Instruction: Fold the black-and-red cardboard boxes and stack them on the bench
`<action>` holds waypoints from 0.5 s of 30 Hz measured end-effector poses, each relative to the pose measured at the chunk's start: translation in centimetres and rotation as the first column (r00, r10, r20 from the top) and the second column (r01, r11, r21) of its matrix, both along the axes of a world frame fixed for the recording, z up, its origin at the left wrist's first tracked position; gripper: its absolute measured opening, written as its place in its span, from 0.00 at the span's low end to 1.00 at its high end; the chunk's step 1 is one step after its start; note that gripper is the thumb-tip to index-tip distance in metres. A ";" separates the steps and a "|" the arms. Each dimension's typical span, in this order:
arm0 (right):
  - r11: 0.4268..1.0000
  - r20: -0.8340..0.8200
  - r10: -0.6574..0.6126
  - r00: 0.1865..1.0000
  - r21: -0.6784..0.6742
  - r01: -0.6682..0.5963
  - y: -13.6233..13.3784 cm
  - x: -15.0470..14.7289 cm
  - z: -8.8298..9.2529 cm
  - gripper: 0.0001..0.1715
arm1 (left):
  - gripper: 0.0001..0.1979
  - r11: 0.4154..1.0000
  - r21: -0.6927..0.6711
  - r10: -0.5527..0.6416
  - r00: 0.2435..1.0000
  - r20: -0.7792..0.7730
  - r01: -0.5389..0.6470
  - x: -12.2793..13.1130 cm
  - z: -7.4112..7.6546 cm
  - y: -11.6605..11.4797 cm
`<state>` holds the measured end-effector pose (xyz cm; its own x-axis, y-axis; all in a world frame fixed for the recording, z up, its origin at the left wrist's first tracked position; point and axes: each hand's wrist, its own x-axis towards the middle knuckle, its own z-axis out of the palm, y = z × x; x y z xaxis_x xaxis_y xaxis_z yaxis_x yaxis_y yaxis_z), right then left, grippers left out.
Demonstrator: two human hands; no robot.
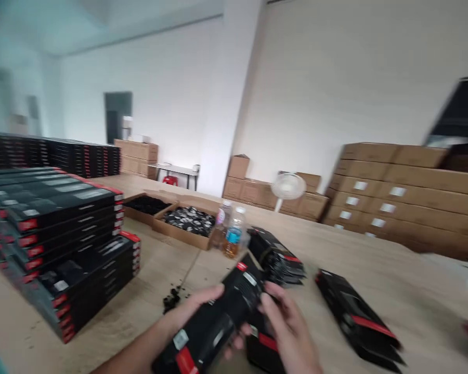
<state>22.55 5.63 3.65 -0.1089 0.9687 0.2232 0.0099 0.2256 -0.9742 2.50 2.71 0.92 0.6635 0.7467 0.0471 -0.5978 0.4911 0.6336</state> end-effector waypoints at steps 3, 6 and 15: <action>0.840 -0.266 0.420 0.868 -0.249 -0.483 -2.2 -1.2 -1.2 0.29 | 0.47 0.979 0.034 -0.200 0.980 0.020 0.199 -0.2 -0.7 -0.4; 0.759 -0.423 0.454 0.784 -0.279 -0.589 -3.6 -2.6 -2.7 0.34 | 0.50 0.955 0.012 -0.296 0.953 -0.057 0.297 0.6 -0.8 -1.3; 0.972 -0.322 0.086 0.943 -0.181 -0.150 -2.7 -2.1 -0.2 0.25 | 0.25 0.783 0.541 0.596 0.617 -0.513 -0.307 1.2 3.4 -3.9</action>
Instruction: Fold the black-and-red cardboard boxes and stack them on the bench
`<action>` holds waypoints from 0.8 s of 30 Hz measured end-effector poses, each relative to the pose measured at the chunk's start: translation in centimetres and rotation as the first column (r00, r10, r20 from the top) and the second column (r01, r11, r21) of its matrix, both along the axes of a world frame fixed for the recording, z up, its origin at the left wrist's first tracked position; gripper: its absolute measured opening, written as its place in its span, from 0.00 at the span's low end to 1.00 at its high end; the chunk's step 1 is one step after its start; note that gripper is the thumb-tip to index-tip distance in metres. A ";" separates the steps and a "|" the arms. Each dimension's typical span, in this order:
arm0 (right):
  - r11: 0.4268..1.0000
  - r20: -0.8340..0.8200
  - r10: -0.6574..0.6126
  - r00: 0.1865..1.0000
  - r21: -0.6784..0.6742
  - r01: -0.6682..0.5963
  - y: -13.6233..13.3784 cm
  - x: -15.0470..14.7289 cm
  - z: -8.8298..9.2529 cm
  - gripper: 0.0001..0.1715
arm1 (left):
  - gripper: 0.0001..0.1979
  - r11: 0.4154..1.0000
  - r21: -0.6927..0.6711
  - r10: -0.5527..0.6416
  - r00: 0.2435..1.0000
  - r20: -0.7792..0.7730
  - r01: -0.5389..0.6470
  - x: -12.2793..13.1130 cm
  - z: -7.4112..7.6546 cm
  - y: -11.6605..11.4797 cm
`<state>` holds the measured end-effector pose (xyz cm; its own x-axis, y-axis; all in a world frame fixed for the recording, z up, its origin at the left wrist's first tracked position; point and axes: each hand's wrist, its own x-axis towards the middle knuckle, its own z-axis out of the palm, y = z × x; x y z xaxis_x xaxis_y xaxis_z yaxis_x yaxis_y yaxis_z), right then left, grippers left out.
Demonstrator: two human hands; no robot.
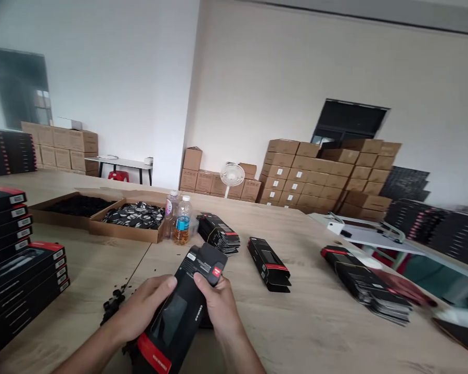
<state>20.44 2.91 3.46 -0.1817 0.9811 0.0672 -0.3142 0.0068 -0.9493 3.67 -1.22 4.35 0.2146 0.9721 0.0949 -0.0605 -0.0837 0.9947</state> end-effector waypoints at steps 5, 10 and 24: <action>0.999 0.040 -0.010 0.999 0.044 0.009 -0.9 -1.1 -0.4 0.26 | 0.19 0.998 0.022 0.065 0.997 0.036 -0.066 -0.3 -0.6 1.0; 0.975 -0.035 0.210 0.977 -0.065 -0.212 -2.9 -3.2 -1.6 0.24 | 0.19 0.962 -0.164 0.256 0.932 0.257 -0.220 -1.7 -0.6 2.1; 1.000 0.075 -0.019 0.997 -0.020 0.021 -0.3 -1.1 -2.3 0.40 | 0.36 0.978 -0.003 0.210 0.978 -0.018 -0.210 -1.8 -1.5 2.0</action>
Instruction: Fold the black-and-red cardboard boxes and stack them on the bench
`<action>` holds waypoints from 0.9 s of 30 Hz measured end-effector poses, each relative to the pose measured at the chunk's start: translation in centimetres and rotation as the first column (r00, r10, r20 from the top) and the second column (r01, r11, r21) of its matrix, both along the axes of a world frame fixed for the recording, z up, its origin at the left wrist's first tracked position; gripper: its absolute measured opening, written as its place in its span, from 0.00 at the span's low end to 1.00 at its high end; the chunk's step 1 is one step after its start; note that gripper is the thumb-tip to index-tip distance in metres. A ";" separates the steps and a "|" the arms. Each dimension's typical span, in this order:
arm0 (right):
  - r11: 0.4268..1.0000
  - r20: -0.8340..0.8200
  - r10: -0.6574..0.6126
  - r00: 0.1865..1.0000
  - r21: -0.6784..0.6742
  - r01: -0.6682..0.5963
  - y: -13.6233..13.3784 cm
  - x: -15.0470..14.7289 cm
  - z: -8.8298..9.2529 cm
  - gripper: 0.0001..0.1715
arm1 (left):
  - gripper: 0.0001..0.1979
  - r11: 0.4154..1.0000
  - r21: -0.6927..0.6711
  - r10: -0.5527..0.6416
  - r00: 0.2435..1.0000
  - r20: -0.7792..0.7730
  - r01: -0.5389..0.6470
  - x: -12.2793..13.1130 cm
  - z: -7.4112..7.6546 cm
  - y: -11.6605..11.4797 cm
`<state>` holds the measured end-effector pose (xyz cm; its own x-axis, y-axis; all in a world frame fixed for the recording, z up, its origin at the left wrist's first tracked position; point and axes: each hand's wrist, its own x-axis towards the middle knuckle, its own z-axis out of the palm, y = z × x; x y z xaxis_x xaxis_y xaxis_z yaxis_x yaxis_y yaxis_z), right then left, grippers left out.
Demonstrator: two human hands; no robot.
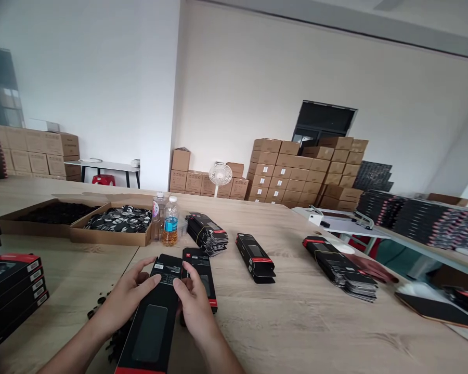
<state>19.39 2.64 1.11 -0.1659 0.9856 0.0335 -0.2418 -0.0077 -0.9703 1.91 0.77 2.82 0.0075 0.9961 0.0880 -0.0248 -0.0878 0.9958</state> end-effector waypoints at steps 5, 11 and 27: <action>0.999 -0.083 0.053 0.995 0.009 -0.052 -0.2 -0.5 0.2 0.29 | 0.27 0.994 0.008 -0.105 0.989 0.104 0.105 0.3 0.2 -0.3; 1.000 0.007 -0.011 1.000 0.019 0.011 0.2 -0.2 0.1 0.24 | 0.15 0.977 0.056 -0.210 0.966 0.151 0.204 0.7 1.1 -1.1; 0.996 -0.097 0.009 0.995 -0.088 -0.018 0.8 2.0 1.1 0.22 | 0.07 0.916 0.105 -0.385 0.922 -0.040 0.387 0.8 1.3 -1.8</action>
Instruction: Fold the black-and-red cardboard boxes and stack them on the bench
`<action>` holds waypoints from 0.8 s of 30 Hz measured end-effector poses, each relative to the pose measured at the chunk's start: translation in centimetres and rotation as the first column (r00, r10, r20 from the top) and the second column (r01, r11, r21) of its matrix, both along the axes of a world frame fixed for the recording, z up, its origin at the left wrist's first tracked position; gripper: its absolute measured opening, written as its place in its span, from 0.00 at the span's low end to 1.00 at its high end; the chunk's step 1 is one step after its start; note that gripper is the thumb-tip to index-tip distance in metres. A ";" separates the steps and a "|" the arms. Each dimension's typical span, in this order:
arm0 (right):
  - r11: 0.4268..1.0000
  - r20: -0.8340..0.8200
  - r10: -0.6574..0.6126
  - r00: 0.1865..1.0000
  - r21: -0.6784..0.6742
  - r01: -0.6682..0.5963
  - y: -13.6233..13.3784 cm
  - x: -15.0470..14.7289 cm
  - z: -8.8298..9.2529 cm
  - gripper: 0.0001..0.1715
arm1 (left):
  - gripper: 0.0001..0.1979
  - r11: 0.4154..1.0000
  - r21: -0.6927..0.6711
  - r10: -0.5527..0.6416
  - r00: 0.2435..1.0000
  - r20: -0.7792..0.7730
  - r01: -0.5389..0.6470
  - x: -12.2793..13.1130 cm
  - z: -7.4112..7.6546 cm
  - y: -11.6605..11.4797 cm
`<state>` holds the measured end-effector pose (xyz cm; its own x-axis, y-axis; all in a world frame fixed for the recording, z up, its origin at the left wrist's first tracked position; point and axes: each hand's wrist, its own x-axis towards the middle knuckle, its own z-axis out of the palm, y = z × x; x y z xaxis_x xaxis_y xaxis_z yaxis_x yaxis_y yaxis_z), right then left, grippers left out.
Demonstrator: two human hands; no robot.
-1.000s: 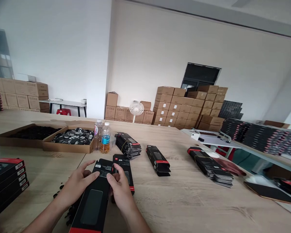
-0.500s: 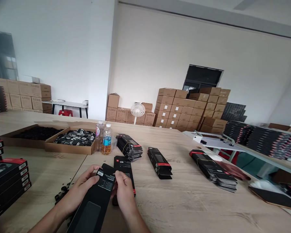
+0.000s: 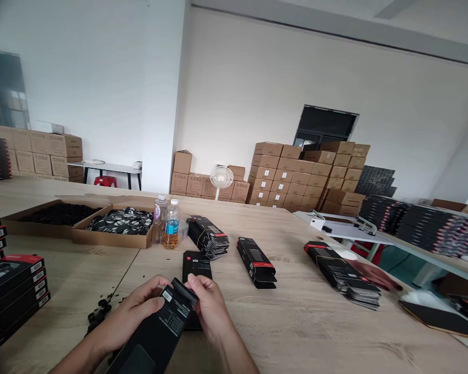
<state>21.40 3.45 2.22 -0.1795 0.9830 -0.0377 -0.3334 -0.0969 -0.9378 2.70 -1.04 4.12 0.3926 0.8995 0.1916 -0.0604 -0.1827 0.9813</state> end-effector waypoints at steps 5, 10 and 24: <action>0.976 -0.001 0.111 0.994 -0.190 -0.109 -0.2 0.1 -0.4 0.22 | 0.12 1.000 0.022 -0.015 0.998 -0.060 0.017 0.1 -0.4 0.0; 0.996 0.081 0.086 0.993 0.020 -0.088 -0.6 0.0 0.4 0.21 | 0.27 0.997 -0.003 0.081 0.991 -0.104 -0.081 -0.1 -1.5 0.3; 0.957 0.178 0.092 0.980 0.256 -0.136 -1.9 -0.6 2.3 0.26 | 0.18 0.992 0.026 0.112 0.972 0.208 -0.120 0.5 -0.4 0.0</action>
<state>20.77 1.55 4.51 -0.3040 0.9348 0.1838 -0.1756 0.1346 -0.9752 3.16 -1.01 3.72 0.2343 0.9271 0.2927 -0.2359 -0.2379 0.9422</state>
